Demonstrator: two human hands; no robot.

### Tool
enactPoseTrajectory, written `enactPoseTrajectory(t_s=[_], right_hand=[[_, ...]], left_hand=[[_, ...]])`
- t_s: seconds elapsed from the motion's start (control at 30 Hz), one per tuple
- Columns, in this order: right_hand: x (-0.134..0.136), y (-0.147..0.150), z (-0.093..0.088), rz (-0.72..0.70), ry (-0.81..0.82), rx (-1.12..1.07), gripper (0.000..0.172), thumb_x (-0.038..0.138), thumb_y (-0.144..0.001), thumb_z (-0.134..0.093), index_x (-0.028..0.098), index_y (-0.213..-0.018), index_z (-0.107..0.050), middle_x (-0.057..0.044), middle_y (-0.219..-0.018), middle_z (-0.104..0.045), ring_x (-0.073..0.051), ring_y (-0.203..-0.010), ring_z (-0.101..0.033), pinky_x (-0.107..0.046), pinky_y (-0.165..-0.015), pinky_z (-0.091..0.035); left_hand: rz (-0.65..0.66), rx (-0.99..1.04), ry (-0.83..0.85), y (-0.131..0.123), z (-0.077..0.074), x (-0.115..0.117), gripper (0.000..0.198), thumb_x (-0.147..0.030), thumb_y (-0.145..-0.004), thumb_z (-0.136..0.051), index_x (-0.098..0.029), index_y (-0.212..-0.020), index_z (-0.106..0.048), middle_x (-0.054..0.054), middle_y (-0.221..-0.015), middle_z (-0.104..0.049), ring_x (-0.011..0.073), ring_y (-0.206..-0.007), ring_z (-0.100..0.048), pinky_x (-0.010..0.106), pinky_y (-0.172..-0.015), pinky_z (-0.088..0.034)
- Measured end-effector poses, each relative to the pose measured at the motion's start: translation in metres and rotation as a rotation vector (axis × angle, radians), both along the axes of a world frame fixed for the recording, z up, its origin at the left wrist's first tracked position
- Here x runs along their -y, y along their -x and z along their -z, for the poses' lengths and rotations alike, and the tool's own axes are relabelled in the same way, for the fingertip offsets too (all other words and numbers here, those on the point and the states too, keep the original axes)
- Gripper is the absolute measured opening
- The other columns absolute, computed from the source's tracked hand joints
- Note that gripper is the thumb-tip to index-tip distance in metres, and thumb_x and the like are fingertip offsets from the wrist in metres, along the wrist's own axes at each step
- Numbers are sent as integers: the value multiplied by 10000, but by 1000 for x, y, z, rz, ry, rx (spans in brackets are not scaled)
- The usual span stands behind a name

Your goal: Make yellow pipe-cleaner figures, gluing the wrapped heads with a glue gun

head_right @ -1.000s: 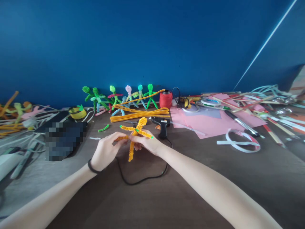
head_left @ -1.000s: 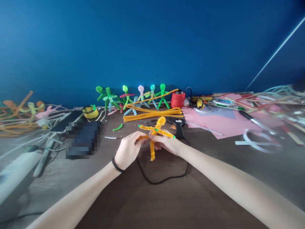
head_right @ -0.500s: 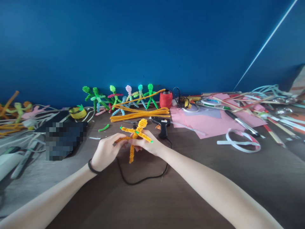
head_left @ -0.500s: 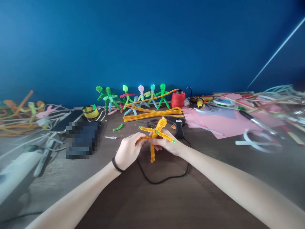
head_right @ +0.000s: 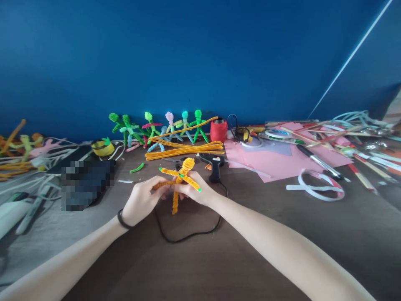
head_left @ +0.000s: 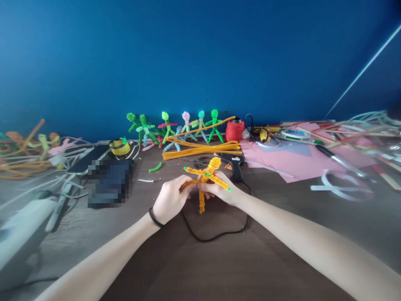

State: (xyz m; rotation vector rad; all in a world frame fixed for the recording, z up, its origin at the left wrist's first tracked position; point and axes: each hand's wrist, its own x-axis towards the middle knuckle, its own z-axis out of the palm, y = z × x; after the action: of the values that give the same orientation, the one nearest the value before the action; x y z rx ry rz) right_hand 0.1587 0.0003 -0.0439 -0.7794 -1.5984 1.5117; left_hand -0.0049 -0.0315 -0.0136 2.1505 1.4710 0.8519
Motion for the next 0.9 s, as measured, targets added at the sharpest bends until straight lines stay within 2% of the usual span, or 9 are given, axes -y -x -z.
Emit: enactPoseTrajectory(t_s=[0.2,0.3,0.43,0.57,0.7,0.9], right_hand=[[-5,5,8,-22,113,-196,184,338,-768,-572,162,-747,-523,38,-525,-505,-79,-429,-466,-202,-411,-343],[-6,5,10,-33,117,-176,193,349,-763,-579,166,-796,-529,20,-617,-535,-79,-473,-478,-206,-431,-352],[-4,6,6,21,102,-114,211,309,-712,-630,178,-847,-535,-3,-757,-547,-97,-585,-497,-225,-492,-384],[-4,5,5,4,85,-90,170,326,-718,-621,184,-778,-551,-3,-740,-540,-129,-688,-515,-277,-625,-423],[-5,5,5,-27,69,-111,186,338,-702,-638,190,-791,-570,-4,-768,-573,-152,-780,-550,-333,-783,-423],[-4,8,5,47,28,-144,210,354,-703,-640,187,-814,-575,-2,-756,-609,-151,-763,-580,-328,-793,-444]], left_hand=[[-63,216,88,0,8,-3,112,-281,-801,-470,-180,-815,-516,-21,-663,-594,111,-536,-580,225,-566,-446],[-70,307,120,0,12,-4,110,-288,-793,-484,-183,-824,-490,-20,-670,-592,121,-547,-594,238,-571,-458],[-56,382,207,-2,11,-4,130,-291,-767,-520,-172,-810,-491,-2,-692,-622,129,-566,-602,235,-544,-448],[-17,443,342,-3,6,-5,215,-353,-779,-489,-143,-769,-538,21,-656,-635,136,-570,-593,238,-521,-429],[-6,519,398,-2,5,-9,209,-333,-741,-543,-131,-791,-542,9,-643,-619,119,-542,-576,235,-517,-425],[22,592,443,-3,7,-9,196,-302,-721,-558,-125,-801,-537,-5,-628,-592,105,-501,-564,232,-504,-428]])
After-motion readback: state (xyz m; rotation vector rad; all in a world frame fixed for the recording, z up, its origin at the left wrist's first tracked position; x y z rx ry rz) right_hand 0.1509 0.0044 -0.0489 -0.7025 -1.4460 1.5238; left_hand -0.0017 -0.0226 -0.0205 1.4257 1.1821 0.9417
